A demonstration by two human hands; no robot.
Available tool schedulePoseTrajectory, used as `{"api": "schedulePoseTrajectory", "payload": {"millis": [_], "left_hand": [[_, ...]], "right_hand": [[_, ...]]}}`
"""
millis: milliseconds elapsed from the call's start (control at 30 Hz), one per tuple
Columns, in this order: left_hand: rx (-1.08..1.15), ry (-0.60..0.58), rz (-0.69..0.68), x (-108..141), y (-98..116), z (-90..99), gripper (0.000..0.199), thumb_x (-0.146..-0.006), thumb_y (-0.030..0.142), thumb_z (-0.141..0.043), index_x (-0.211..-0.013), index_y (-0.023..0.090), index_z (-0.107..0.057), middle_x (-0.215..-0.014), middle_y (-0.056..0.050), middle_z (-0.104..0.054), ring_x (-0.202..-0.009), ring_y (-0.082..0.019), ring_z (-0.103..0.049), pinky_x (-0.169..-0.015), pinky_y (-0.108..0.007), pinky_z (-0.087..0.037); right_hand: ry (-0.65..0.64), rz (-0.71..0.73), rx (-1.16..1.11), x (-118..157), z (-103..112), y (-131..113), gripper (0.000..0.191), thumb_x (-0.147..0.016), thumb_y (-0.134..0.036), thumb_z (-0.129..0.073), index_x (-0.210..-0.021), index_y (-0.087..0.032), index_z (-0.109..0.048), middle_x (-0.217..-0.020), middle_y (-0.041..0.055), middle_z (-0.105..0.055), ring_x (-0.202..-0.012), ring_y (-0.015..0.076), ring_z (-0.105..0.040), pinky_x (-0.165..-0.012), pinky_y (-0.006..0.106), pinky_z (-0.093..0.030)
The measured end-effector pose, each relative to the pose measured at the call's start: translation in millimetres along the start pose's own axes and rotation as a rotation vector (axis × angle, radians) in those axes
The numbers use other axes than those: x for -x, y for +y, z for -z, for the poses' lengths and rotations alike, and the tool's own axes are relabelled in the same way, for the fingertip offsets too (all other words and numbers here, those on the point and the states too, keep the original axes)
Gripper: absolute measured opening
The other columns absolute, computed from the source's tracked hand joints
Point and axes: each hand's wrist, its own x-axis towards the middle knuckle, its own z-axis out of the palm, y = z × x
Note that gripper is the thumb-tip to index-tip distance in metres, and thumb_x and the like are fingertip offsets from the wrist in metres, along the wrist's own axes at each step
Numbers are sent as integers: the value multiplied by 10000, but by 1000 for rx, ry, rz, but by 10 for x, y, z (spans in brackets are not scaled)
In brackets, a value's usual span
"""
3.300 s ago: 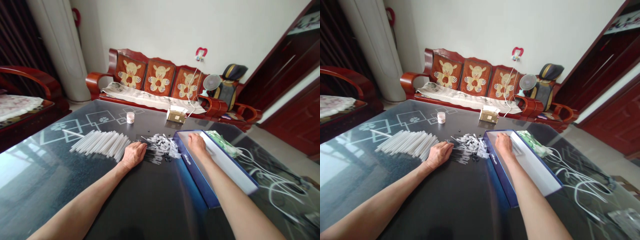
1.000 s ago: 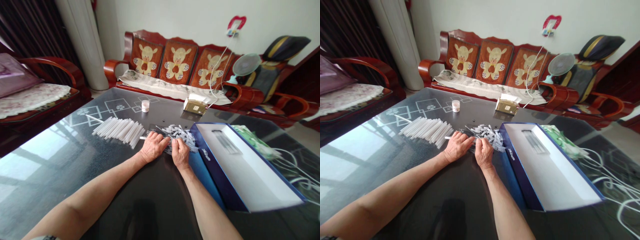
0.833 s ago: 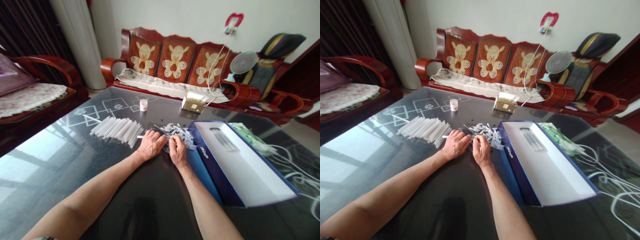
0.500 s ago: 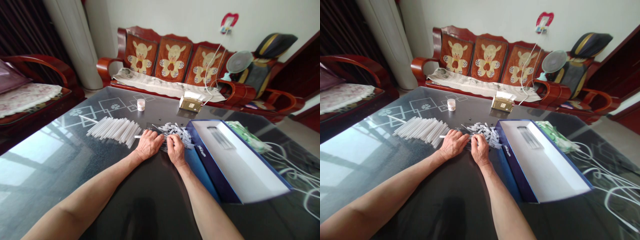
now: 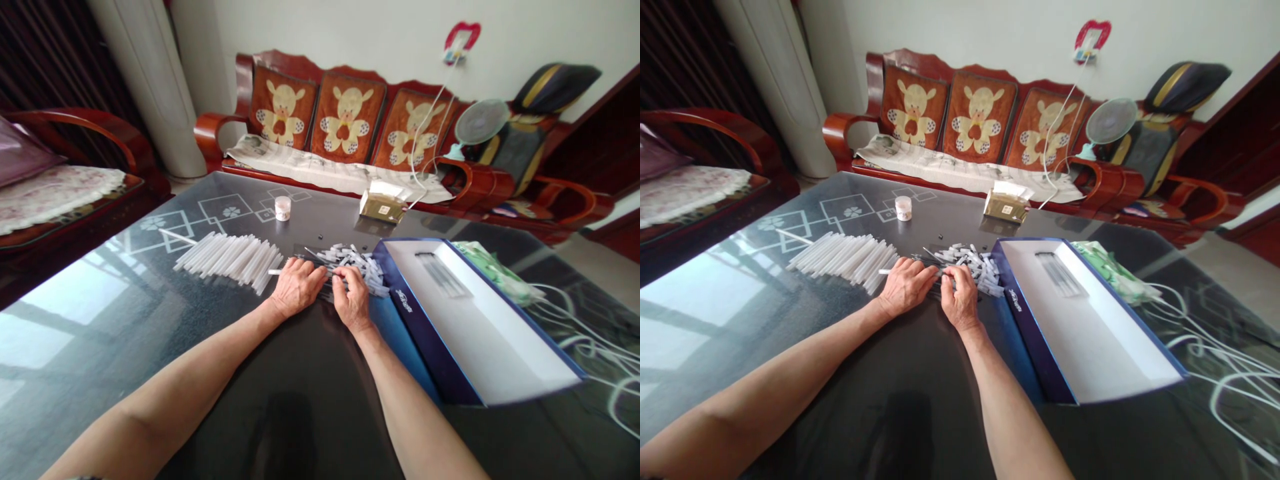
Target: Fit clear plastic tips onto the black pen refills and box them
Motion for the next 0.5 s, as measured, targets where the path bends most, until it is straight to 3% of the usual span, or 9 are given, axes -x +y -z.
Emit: {"api": "schedulePoseTrajectory", "payload": {"millis": [100, 300, 500], "left_hand": [[-7, 5, -4, -4, -1, 4, 325, -970, 379, -378, -971, 214, -658, -715, -37, -536, -684, -176, -444, -716, -340, -316], [-19, 5, -28, -16, 3, 12, 325, -970, 378, -384, -952, 214, -664, -711, -34, -542, -685, -178, -447, -712, -335, -311], [-19, 8, -8, -11, -13, -2, 329, -972, 376, -378, -963, 213, -664, -712, -35, -543, -682, -177, -448, -714, -337, -311]], "right_hand": [[3, -10, 2, 2, 4, -14, 188, -852, -233, -499, -1018, -172, -564, -947, 81, -598, -886, 193, -580, -811, 340, -487], [-5, -28, 79, -7, -15, 62, 199, -925, -256, -443, -818, -186, -595, -806, 57, -619, -804, 178, -586, -781, 318, -475], [-33, -12, 5, -1, -18, 22, 174, -900, -253, -474, -1001, -167, -586, -952, 87, -618, -915, 189, -589, -829, 334, -485]]}}
